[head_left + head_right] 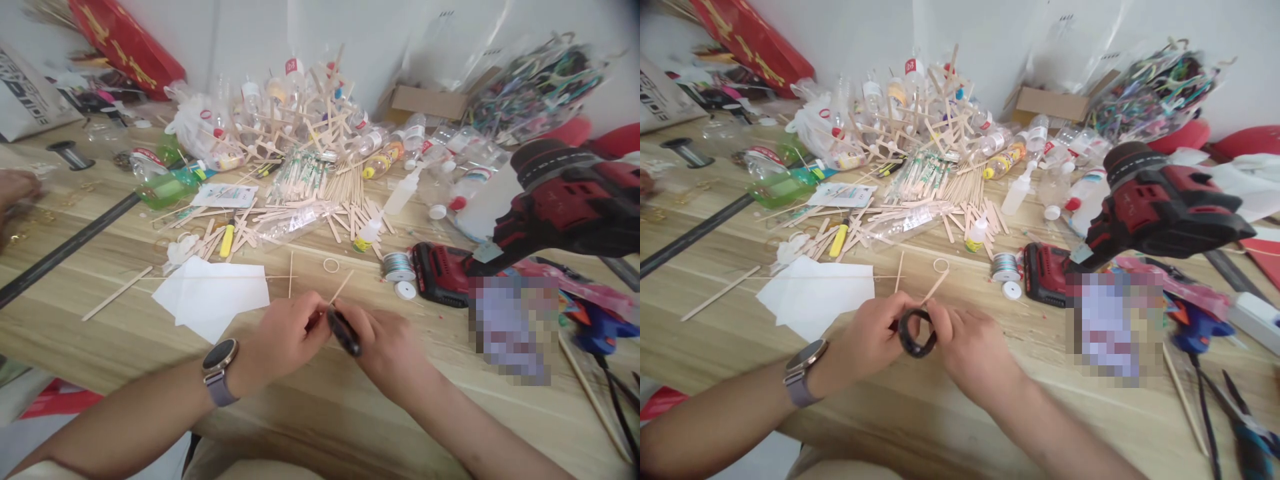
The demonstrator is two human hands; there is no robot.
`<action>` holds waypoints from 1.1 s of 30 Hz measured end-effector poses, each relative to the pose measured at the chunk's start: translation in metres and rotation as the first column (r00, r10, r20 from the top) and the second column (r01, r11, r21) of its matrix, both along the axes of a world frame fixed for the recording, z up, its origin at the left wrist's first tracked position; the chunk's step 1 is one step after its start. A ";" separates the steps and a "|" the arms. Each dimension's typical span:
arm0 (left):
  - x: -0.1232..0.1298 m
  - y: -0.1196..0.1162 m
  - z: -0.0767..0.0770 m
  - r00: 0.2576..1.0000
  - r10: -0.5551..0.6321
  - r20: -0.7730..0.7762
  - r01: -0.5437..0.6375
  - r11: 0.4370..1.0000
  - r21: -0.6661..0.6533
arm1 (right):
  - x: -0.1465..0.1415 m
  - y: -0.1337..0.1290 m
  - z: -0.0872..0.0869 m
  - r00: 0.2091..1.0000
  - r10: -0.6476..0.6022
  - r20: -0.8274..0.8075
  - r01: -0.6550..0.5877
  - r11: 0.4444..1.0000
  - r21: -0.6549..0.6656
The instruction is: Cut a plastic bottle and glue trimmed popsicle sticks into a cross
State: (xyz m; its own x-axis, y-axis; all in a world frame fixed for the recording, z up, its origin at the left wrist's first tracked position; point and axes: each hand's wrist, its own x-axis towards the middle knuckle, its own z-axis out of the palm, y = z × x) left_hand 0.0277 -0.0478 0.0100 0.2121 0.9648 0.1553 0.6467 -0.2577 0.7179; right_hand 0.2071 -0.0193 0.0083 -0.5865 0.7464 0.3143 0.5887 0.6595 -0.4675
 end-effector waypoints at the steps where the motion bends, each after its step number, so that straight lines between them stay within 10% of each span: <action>1: 0.000 0.000 0.000 1.000 0.002 0.003 -0.002 1.000 -0.005 | 0.001 0.000 -0.002 0.999 0.011 0.039 -0.014 0.997 0.070; 4: -0.001 0.000 -0.001 0.997 0.005 -0.076 -0.002 0.999 0.037 | 0.000 0.001 0.005 0.999 -0.054 -0.004 0.052 0.981 -0.188; 7: 0.000 0.000 -0.004 0.989 0.002 -0.149 0.017 0.992 0.125 | -0.006 0.002 0.021 0.969 -0.151 -0.195 -0.034 0.699 -0.714; 9: 0.000 0.000 -0.005 0.989 0.010 -0.146 0.013 0.987 0.160 | -0.009 0.002 0.028 0.938 -0.226 -0.264 -0.110 0.528 -0.842; 11: 0.000 0.000 -0.005 0.992 0.017 -0.126 0.004 0.986 0.169 | -0.010 0.001 0.028 0.927 -0.252 -0.278 -0.110 0.526 -0.843; 13: 0.000 0.001 -0.005 0.995 0.020 -0.101 -0.005 0.989 0.145 | -0.008 0.000 0.022 0.953 -0.199 -0.229 -0.026 0.698 -0.715; 16: -0.003 0.006 -0.002 0.998 0.064 -0.007 -0.064 0.998 0.021 | -0.003 -0.003 0.010 0.996 -0.067 -0.063 0.059 0.992 -0.114; 20: -0.006 0.013 0.002 0.971 0.159 0.177 -0.131 0.978 -0.160 | 0.001 -0.002 0.007 0.989 0.033 0.141 -0.087 0.913 0.399; 33: -0.002 0.007 0.004 0.914 0.074 0.398 0.036 0.965 -0.261 | 0.005 0.006 0.015 0.968 -0.020 0.251 -0.141 0.781 0.608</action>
State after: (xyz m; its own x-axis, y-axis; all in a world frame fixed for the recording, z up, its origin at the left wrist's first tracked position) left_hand 0.0258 -0.0403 0.0141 0.1660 0.9856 -0.0311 0.2924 -0.0191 0.9561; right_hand 0.2118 -0.0133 0.0231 -0.7388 0.3988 0.5433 0.5739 0.7949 0.1969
